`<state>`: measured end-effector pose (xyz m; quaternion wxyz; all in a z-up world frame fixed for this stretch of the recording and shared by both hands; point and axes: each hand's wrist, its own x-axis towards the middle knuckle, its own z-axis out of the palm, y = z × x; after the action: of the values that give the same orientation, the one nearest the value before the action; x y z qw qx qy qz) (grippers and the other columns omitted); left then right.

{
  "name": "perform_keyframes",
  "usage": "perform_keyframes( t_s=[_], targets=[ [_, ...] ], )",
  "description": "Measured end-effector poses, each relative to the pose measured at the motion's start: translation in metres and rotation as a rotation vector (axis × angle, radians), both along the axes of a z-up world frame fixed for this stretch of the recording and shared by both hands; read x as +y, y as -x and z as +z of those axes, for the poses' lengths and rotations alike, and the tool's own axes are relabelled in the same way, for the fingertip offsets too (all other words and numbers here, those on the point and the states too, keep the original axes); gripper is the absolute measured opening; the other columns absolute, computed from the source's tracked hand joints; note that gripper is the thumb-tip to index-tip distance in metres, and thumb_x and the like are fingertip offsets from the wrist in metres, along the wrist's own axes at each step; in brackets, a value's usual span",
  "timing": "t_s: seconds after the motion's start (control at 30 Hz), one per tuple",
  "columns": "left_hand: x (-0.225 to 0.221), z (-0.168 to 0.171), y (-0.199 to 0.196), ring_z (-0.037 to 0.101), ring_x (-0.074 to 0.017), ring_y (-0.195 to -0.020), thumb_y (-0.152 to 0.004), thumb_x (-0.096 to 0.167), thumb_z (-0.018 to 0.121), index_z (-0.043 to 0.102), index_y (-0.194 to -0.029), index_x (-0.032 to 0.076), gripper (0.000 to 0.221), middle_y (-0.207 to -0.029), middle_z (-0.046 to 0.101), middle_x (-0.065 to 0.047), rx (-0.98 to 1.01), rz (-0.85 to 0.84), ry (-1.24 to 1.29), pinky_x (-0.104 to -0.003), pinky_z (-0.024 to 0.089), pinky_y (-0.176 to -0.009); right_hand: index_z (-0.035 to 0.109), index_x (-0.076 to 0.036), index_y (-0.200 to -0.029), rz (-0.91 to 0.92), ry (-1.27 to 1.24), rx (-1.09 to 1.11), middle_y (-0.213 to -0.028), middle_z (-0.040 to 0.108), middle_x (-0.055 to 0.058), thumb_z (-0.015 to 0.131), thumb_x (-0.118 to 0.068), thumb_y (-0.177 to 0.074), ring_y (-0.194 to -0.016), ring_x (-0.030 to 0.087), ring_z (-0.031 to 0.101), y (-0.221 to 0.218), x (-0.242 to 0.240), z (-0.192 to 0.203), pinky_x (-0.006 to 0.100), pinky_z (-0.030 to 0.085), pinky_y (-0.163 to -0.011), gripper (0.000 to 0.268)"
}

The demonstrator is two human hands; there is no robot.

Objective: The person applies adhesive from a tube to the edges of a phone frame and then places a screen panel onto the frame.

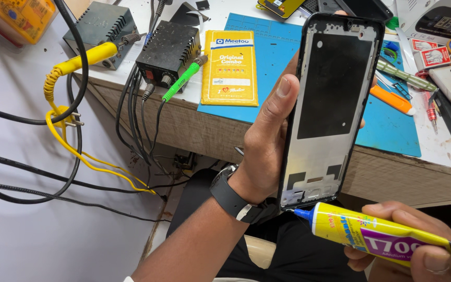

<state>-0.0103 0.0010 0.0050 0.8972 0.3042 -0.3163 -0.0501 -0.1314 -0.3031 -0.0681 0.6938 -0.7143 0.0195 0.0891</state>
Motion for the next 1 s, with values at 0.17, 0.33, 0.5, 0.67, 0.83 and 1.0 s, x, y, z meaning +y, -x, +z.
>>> perform_keyframes(
  t_s=[0.17,0.33,0.5,0.67,0.83,1.0],
  targets=[
    [-0.001,0.0,-0.001,0.069,-0.0228,-0.11,-0.113,0.059,0.043,0.034,-0.156,0.004,0.07,-0.126,0.06,-0.017,-0.004,0.012,-0.012,-0.035,0.061,-0.095,0.054,0.011,-0.139,0.046,-0.004,0.022,-0.093,0.065,0.039,0.066,-0.062,-0.091,-0.061,0.037,0.075,-0.008,-0.012,-0.006,0.036,0.065,-0.042,0.088],
    [-0.003,-0.005,-0.002,0.071,-0.0223,-0.109,-0.117,0.059,0.041,0.04,-0.15,0.0,0.068,-0.128,0.062,-0.019,-0.012,-0.014,0.0,-0.035,0.062,-0.093,0.054,0.009,-0.138,0.053,-0.006,-0.047,-0.09,0.066,0.036,0.063,-0.062,-0.093,-0.057,0.027,0.075,0.002,0.005,0.004,0.028,0.063,-0.043,0.084],
    [-0.003,-0.002,0.001,0.07,-0.022,-0.108,-0.116,0.059,0.041,0.039,-0.152,0.002,0.067,-0.128,0.06,-0.019,-0.013,0.006,-0.018,-0.035,0.062,-0.093,0.059,0.01,-0.137,-0.086,0.113,-0.121,-0.09,0.066,0.034,0.059,-0.058,-0.093,-0.053,0.03,0.067,0.006,0.02,0.01,0.03,0.055,-0.033,0.081],
    [-0.002,0.003,0.0,0.069,-0.0218,-0.108,-0.113,0.059,0.043,0.035,-0.158,0.006,0.071,-0.13,0.062,-0.019,-0.015,0.022,-0.023,-0.035,0.061,-0.095,0.05,0.008,-0.14,0.02,0.042,-0.229,-0.105,0.066,0.034,0.058,-0.059,-0.098,-0.074,0.036,0.078,0.0,0.003,0.005,0.037,0.067,-0.053,0.079],
    [0.0,0.005,0.0,0.069,-0.0226,-0.11,-0.114,0.058,0.043,0.036,-0.154,0.003,0.068,-0.129,0.06,-0.018,0.011,0.01,-0.018,-0.036,0.061,-0.096,0.054,0.005,-0.142,-0.008,0.006,-0.241,-0.102,0.065,0.03,0.055,-0.055,-0.102,-0.079,0.036,0.074,0.002,0.002,0.003,0.034,0.066,-0.055,0.072],
    [0.008,0.01,0.001,0.067,-0.0222,-0.104,-0.109,0.059,0.043,0.037,-0.156,0.004,0.073,-0.125,0.062,-0.018,0.035,0.038,-0.04,-0.035,0.06,-0.091,0.053,0.002,-0.138,-0.351,-0.117,-0.418,-0.106,0.063,0.026,0.051,-0.049,-0.108,-0.08,0.032,0.072,0.003,0.023,0.013,0.033,0.064,-0.059,0.059]
  ],
)
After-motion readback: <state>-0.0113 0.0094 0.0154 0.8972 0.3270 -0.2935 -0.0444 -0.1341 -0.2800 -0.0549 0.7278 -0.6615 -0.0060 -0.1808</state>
